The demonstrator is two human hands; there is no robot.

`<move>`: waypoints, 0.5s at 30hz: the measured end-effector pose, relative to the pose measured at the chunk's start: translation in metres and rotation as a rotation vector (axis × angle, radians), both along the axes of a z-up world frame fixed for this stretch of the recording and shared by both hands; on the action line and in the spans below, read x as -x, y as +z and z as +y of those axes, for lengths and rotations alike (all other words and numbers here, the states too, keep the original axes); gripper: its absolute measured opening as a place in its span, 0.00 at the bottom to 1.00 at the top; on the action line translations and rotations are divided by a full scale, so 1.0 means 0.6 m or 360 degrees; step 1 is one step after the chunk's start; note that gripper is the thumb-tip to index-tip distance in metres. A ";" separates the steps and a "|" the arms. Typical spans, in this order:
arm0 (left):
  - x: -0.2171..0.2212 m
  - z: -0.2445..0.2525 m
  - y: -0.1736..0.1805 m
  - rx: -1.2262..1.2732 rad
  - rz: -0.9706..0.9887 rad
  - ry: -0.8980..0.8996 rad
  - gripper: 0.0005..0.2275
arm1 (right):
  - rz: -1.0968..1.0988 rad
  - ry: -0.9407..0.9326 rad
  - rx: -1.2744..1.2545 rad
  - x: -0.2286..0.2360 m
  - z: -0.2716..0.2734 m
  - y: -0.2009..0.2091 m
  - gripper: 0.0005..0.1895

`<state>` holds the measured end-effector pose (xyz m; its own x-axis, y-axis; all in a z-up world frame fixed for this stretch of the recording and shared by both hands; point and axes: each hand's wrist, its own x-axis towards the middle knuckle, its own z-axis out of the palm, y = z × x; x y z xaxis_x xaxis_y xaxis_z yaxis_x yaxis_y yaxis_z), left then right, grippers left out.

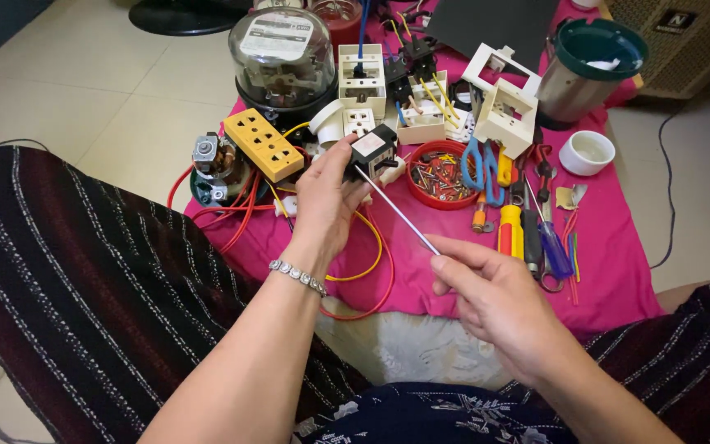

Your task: Wiring an electrical component by inserting wires into terminals and tightening them with a screwdriver

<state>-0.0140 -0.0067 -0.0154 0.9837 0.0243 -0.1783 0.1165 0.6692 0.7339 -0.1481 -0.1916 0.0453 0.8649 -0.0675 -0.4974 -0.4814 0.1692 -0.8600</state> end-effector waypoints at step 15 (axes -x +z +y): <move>0.004 0.008 0.024 -0.0030 0.0101 0.0148 0.15 | -0.0144 0.0343 0.1067 -0.005 0.011 0.046 0.20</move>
<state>-0.0163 -0.0020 -0.0012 0.9638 0.1188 -0.2387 0.1012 0.6653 0.7397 -0.1450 -0.1847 0.0728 0.9295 -0.1564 -0.3340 -0.3661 -0.5015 -0.7839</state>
